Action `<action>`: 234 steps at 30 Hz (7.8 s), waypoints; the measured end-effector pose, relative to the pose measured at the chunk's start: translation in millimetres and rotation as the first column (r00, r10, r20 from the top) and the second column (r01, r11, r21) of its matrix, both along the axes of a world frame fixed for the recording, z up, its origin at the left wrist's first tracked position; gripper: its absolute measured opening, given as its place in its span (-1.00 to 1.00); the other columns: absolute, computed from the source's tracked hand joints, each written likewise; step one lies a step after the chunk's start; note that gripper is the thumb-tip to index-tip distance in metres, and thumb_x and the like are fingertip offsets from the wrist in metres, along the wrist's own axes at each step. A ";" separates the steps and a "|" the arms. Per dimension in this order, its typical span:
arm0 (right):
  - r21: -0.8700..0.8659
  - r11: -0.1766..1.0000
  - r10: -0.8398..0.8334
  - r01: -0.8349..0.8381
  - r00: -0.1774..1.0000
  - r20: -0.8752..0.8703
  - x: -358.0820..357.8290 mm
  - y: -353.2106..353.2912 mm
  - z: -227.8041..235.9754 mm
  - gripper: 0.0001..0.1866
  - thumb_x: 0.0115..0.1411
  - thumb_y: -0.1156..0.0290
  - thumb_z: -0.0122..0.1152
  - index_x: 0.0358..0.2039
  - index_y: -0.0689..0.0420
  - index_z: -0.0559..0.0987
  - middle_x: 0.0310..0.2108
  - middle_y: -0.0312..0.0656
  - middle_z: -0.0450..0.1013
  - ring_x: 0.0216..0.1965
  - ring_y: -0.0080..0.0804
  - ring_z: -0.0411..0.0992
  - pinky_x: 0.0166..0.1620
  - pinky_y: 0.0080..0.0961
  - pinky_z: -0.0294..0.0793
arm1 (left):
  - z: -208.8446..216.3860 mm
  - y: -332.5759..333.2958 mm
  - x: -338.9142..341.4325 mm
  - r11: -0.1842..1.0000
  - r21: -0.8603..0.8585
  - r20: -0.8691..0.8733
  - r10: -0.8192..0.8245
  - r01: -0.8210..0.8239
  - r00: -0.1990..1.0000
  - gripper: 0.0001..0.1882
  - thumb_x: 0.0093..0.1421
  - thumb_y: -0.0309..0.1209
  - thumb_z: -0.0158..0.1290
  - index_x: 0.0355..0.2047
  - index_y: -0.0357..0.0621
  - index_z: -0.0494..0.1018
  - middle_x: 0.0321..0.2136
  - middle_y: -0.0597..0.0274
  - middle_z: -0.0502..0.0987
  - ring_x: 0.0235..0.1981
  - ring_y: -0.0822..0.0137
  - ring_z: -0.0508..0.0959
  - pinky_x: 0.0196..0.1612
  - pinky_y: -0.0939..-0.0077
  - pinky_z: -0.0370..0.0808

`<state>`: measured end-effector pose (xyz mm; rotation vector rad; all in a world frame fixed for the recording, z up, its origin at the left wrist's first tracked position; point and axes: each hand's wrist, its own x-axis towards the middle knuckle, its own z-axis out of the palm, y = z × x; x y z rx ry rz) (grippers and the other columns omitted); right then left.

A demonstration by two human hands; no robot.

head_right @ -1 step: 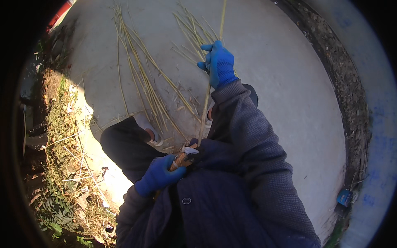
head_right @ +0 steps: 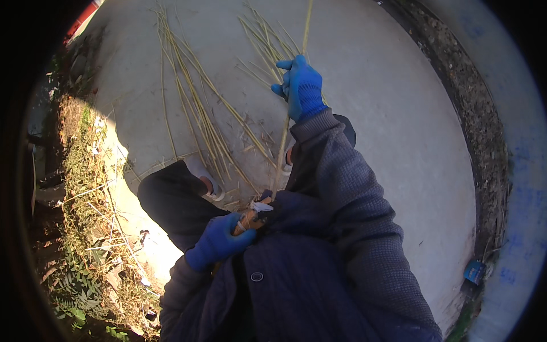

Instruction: The person sits on the ground and uses a knife to peel the outer layer off long thin sticks. They hold each stick with one hand and scrape it with the knife in the other, then place the peeled stick on a growing pile.

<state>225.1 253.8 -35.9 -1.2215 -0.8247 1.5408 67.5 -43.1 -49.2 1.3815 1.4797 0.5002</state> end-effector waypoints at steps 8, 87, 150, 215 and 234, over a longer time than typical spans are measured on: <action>-0.071 0.993 -0.099 0.096 0.995 -0.033 -4.3 -33.5 -15.7 -0.54 0.41 0.11 -0.23 -0.27 0.24 0.53 -0.74 -0.37 0.16 -0.73 -0.56 0.15 -0.47 -0.39 0.55 | -1.3 1.1 1.6 0.997 -0.002 -0.046 0.072 -0.072 0.996 -0.60 0.05 -0.10 0.25 -0.44 -0.23 0.50 -0.57 -0.04 0.55 -0.50 0.05 0.63 -0.41 0.23 0.49; -0.205 0.587 0.784 -0.783 0.486 0.387 90.3 -119.2 17.8 -0.61 0.41 0.16 0.02 0.07 0.17 0.49 -0.45 -0.23 0.57 -0.56 -0.57 0.49 -0.41 -0.56 0.54 | -25.3 179.0 -56.4 0.790 -0.123 0.720 0.487 -0.600 0.494 -0.51 0.31 -0.21 0.12 0.10 -0.35 0.42 -0.11 0.12 0.55 -0.13 0.32 0.56 -0.09 0.44 0.54; -0.550 0.834 0.498 -0.035 -0.381 0.779 350.6 -230.9 -279.9 -0.85 0.16 0.34 0.18 -0.35 -0.15 0.71 -0.36 -0.34 0.65 -0.28 -0.35 0.62 -0.34 -0.27 0.45 | -135.2 198.9 -301.5 0.893 0.005 0.343 0.422 -0.451 0.839 -0.29 0.39 -0.06 -0.05 0.37 -0.30 0.13 0.38 0.04 0.15 0.39 0.07 0.15 0.41 0.14 0.02; -0.361 0.488 0.871 -0.795 0.414 0.264 -110.4 44.1 -426.7 -0.62 0.18 0.19 0.28 -0.10 0.18 0.59 -0.25 -0.13 0.59 -0.28 -0.29 0.57 -0.21 -0.34 0.53 | 14.1 190.3 -186.2 0.522 -0.311 0.366 0.837 -0.794 0.407 -0.84 0.30 -0.44 -0.03 -0.28 -0.34 0.43 -0.54 0.11 0.52 -0.55 0.34 0.53 -0.42 0.48 0.50; -0.075 0.595 0.791 -0.800 0.565 0.235 -76.5 9.5 -44.6 -0.71 0.35 0.33 0.03 -0.21 0.32 0.58 -0.48 -0.18 0.54 -0.50 -0.56 0.47 -0.35 -0.59 0.49 | -17.2 159.8 -208.4 0.553 -0.118 0.575 0.715 -0.825 0.398 -0.62 0.31 -0.24 0.10 -0.07 -0.34 0.42 -0.36 0.12 0.60 -0.40 0.36 0.60 -0.28 0.49 0.59</action>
